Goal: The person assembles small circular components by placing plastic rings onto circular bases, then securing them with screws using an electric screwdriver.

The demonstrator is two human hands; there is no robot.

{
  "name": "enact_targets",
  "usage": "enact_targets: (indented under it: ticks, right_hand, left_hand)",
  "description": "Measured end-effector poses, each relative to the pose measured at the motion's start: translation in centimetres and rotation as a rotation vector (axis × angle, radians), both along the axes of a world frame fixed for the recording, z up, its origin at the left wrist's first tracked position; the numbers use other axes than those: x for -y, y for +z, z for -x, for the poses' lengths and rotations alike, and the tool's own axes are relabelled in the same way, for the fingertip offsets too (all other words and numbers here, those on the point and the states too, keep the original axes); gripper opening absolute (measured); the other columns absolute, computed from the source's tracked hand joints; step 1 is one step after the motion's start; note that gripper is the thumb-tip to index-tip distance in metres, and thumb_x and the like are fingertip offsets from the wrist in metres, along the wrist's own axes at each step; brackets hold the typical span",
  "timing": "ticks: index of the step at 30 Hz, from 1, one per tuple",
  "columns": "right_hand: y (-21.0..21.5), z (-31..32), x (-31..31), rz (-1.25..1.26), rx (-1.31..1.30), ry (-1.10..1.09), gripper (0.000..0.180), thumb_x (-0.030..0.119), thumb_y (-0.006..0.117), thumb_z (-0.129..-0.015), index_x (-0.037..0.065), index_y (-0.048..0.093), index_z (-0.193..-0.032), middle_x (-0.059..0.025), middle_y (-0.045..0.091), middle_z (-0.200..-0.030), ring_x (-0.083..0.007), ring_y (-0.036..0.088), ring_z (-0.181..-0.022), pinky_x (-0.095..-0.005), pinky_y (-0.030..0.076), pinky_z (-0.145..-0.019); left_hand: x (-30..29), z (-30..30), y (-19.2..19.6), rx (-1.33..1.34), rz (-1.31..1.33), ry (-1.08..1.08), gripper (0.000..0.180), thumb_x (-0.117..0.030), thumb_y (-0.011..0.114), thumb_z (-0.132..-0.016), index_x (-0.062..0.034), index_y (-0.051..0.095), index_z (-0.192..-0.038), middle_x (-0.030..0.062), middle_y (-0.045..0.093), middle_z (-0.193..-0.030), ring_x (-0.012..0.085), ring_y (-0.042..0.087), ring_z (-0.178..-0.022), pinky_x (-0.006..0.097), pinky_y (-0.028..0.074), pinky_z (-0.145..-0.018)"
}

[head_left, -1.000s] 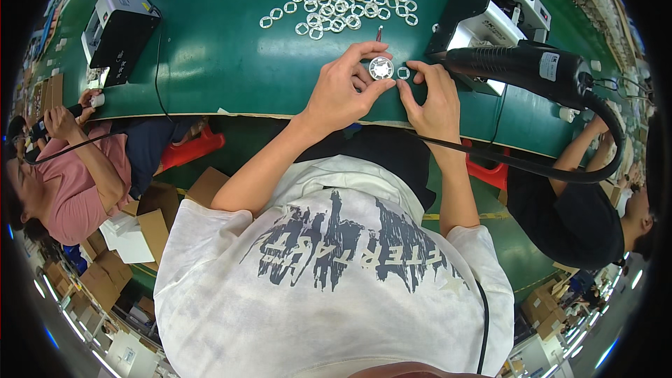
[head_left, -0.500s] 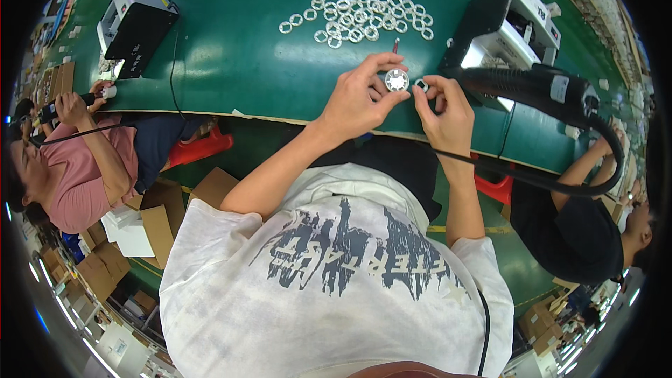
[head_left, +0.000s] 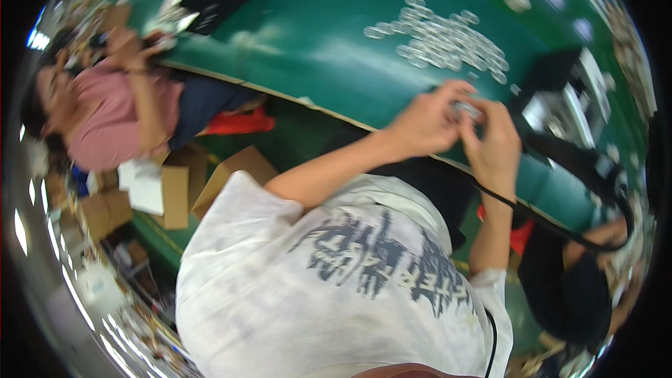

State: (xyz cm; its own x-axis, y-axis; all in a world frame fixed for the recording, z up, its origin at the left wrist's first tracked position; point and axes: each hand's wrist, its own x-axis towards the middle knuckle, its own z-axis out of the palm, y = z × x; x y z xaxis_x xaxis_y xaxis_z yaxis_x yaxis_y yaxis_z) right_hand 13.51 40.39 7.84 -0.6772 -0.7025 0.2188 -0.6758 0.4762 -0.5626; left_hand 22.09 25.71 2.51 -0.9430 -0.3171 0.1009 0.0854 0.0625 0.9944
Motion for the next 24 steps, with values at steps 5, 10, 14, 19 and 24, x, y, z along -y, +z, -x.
enact_targets:
  ticks: [5,10,14,19,24]
  right_hand:
    - [-1.3,0.0,-1.4,-0.049,0.034,-0.117,0.027,0.021,0.082,-0.099,0.001,0.068,-0.110,-0.0128,0.067,-0.098,-0.0292,0.066,-0.084,-0.0399,0.054,-0.077]
    - [-0.4,-0.7,-1.6,-0.075,0.239,-0.153,0.027,0.018,0.077,-0.104,0.000,0.069,-0.123,-0.0098,0.070,-0.104,-0.0202,0.065,-0.084,-0.0348,0.052,-0.076]
    - [-1.0,-1.0,-3.0,0.105,0.251,-0.160,0.024,0.007,0.070,-0.108,-0.002,0.069,-0.130,-0.0123,0.073,-0.107,-0.0211,0.069,-0.090,-0.0348,0.055,-0.081]
    - [-1.0,-0.8,-7.3,0.401,-0.514,-0.197,0.027,-0.005,0.081,-0.096,-0.007,0.068,-0.120,-0.0154,0.070,-0.103,-0.0280,0.068,-0.093,-0.0386,0.058,-0.082]
    - [1.3,4.8,-11.2,0.742,-0.547,-0.277,0.060,-0.004,0.090,-0.089,-0.009,0.051,-0.134,-0.0217,0.069,-0.120,-0.0262,0.068,-0.109,-0.0370,0.061,-0.091]
  left_hand:
    - [-0.5,0.6,-1.1,-0.051,0.030,-0.076,0.027,-0.003,0.067,-0.098,-0.0024,0.058,-0.124,0.0156,0.080,-0.103,0.0237,0.080,-0.078,0.038,0.063,-0.072]
    - [-0.2,0.1,-0.4,-0.027,0.140,-0.052,0.025,-0.005,0.072,-0.096,-0.0017,0.061,-0.118,0.0137,0.077,-0.092,0.0255,0.078,-0.074,0.038,0.063,-0.070]
    - [0.1,0.1,0.3,-0.012,0.063,-0.074,0.029,-0.008,0.078,-0.094,-0.0011,0.061,-0.117,0.0112,0.073,-0.083,0.0213,0.077,-0.070,0.035,0.062,-0.065]
    - [0.3,0.1,0.6,-0.020,0.067,-0.067,0.028,-0.008,0.077,-0.095,-0.0008,0.061,-0.116,0.0093,0.071,-0.079,0.0179,0.075,-0.064,0.033,0.060,-0.061]
    - [-0.1,0.3,-0.1,-0.041,0.080,-0.030,0.026,-0.006,0.076,-0.095,-0.0005,0.062,-0.117,0.0084,0.070,-0.077,0.0164,0.075,-0.062,0.032,0.060,-0.061]
